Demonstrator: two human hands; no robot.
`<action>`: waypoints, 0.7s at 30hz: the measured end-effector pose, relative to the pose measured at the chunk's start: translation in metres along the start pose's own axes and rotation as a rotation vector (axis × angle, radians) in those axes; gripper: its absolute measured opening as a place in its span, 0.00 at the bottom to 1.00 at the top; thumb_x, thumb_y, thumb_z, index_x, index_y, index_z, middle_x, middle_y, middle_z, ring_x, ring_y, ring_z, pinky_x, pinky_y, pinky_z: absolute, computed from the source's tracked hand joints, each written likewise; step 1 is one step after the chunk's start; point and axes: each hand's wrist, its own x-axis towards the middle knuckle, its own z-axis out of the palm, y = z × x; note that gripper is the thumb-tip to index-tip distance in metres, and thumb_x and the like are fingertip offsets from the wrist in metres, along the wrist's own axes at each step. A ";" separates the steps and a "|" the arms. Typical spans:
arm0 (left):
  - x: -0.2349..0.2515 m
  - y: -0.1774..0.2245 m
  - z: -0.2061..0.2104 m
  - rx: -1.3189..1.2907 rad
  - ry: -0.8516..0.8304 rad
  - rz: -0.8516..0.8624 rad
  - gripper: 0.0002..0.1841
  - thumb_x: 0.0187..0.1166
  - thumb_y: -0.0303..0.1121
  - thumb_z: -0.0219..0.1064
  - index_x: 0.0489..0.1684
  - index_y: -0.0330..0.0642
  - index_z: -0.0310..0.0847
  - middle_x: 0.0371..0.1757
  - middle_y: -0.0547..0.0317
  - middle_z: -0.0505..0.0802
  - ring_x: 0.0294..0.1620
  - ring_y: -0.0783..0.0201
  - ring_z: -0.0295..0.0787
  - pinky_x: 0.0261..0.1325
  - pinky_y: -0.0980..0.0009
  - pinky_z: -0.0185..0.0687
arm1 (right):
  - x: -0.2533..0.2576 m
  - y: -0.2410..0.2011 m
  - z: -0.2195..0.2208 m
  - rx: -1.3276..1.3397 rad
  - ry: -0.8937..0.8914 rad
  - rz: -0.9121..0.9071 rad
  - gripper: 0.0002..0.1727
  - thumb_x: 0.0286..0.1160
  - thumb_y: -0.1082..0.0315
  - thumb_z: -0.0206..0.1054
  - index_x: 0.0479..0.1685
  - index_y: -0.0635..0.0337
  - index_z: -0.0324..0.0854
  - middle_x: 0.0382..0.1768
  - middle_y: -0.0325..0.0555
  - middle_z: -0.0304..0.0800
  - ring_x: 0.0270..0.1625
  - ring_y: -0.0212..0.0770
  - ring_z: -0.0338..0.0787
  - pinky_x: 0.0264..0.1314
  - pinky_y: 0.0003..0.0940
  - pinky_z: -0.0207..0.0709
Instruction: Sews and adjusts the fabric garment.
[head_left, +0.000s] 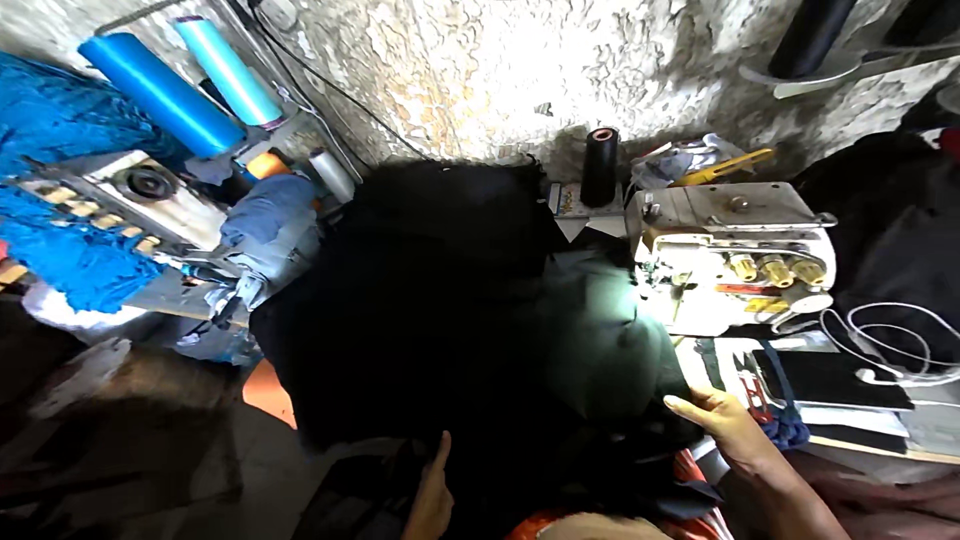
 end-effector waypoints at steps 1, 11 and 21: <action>-0.007 0.002 -0.007 0.057 -0.033 -0.049 0.32 0.89 0.53 0.57 0.84 0.40 0.66 0.79 0.43 0.79 0.79 0.49 0.75 0.77 0.44 0.73 | -0.002 0.002 -0.002 0.008 -0.017 0.019 0.09 0.69 0.73 0.70 0.45 0.62 0.90 0.38 0.37 0.97 0.43 0.27 0.94 0.52 0.24 0.88; -0.048 0.175 -0.058 0.420 0.349 0.722 0.28 0.90 0.46 0.56 0.74 0.27 0.71 0.63 0.38 0.85 0.62 0.55 0.84 0.68 0.52 0.78 | -0.017 -0.017 0.030 0.200 0.000 0.010 0.08 0.70 0.77 0.67 0.41 0.59 0.92 0.37 0.37 0.98 0.40 0.26 0.95 0.49 0.24 0.89; 0.126 0.230 -0.006 1.104 0.372 0.929 0.32 0.92 0.52 0.52 0.86 0.38 0.68 0.93 0.37 0.60 0.95 0.32 0.42 0.85 0.21 0.24 | -0.030 0.052 0.049 -0.437 0.114 0.045 0.13 0.80 0.65 0.68 0.52 0.67 0.87 0.40 0.49 0.94 0.42 0.35 0.92 0.51 0.39 0.85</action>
